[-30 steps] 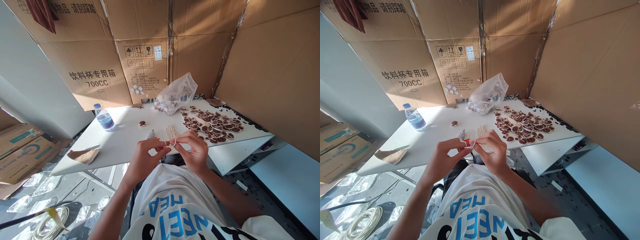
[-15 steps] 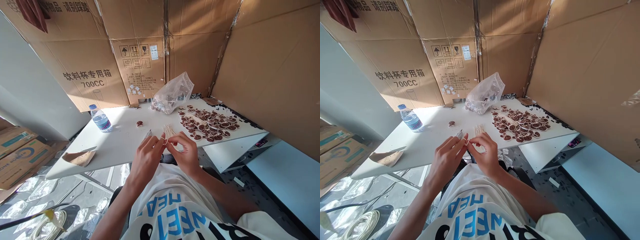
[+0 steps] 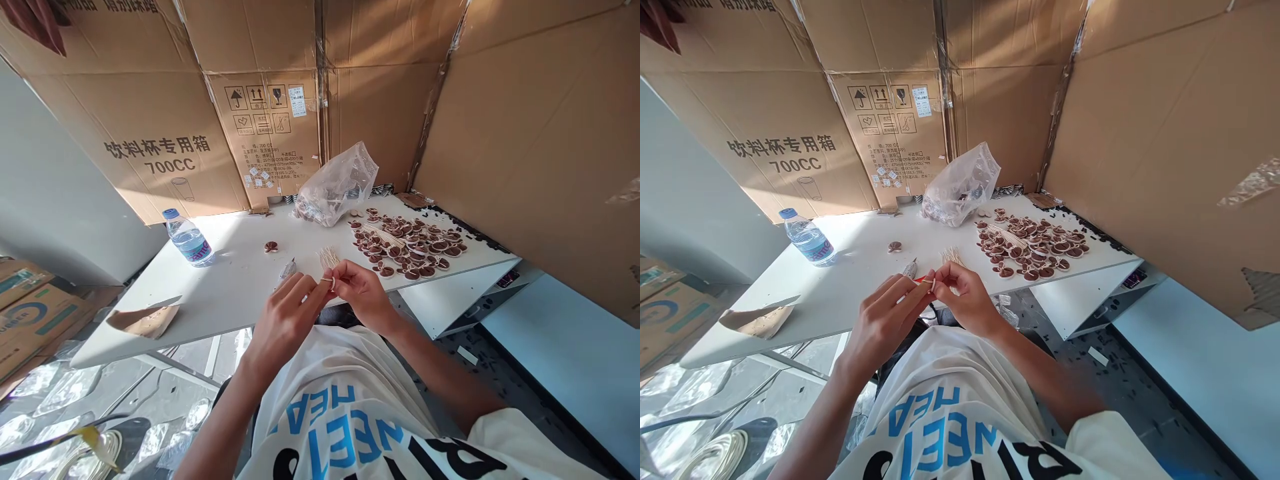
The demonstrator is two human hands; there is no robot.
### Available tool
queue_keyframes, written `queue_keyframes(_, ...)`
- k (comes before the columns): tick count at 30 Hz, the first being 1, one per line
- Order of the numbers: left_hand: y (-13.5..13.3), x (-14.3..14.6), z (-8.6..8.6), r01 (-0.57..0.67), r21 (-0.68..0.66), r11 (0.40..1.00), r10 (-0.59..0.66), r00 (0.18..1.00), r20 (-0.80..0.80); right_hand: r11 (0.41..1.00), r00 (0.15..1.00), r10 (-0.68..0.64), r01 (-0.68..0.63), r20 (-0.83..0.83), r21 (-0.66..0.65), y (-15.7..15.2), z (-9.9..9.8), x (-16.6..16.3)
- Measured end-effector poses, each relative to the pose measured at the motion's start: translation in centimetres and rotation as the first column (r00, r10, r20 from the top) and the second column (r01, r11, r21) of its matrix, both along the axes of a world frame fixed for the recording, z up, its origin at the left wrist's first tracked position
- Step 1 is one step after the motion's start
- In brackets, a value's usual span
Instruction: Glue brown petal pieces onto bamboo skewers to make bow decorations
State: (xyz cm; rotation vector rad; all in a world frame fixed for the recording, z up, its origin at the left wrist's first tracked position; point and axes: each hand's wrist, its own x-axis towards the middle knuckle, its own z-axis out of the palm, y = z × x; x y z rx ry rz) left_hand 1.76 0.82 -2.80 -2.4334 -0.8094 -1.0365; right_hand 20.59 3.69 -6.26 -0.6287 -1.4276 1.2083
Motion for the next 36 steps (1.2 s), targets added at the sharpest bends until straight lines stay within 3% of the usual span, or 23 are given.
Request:
queue_keyframes(9, 0.2, 0.2, 0.0, 0.142, -0.186, 0.972, -0.097, 0.968, 0.231, 0.984, 0.997, -0.073, 0.073, -0.007, 0.164, -0.2, -0.1, 0.3)
queue_keyframes(15, -0.4, 0.6, 0.7, 0.269, -0.428, 0.863, -0.060, 0.895, 0.443, 0.948, 0.983, -0.172, 0.145, 0.070, 0.284, -0.2, -0.2, 0.7)
queue_keyframes(19, -0.8, 0.7, 1.2, 0.275, -0.524, 0.806, 0.036, 0.861, 0.507, 0.937, 0.975, -0.186, 0.138, 0.124, 0.320, -0.5, 0.2, 0.7)
queue_keyframes(24, -1.1, 1.0, 1.2, 0.222, -0.544, 0.809, 0.142, 0.825, 0.547, 0.926, 0.969, -0.199, 0.138, 0.144, 0.352, -0.5, 0.3, 0.6)
queue_keyframes(31, -1.5, 1.1, 1.2, 0.207, -0.530, 0.822, 0.154, 0.816, 0.558, 0.918, 0.958, -0.219, 0.139, 0.183, 0.370, -0.5, 0.6, 1.0)
queue_keyframes(33, -1.4, 0.9, 1.3, 0.246, -0.569, 0.785, 0.150, 0.816, 0.559, 0.916, 0.953, -0.232, 0.148, 0.192, 0.374, -0.7, 0.7, 1.1)
queue_keyframes(36, -0.9, 0.5, 1.4, 0.349, -0.650, 0.675, 0.169, 0.784, 0.597, 0.916, 0.952, -0.232, 0.145, 0.201, 0.374, -1.0, 0.9, 1.1)
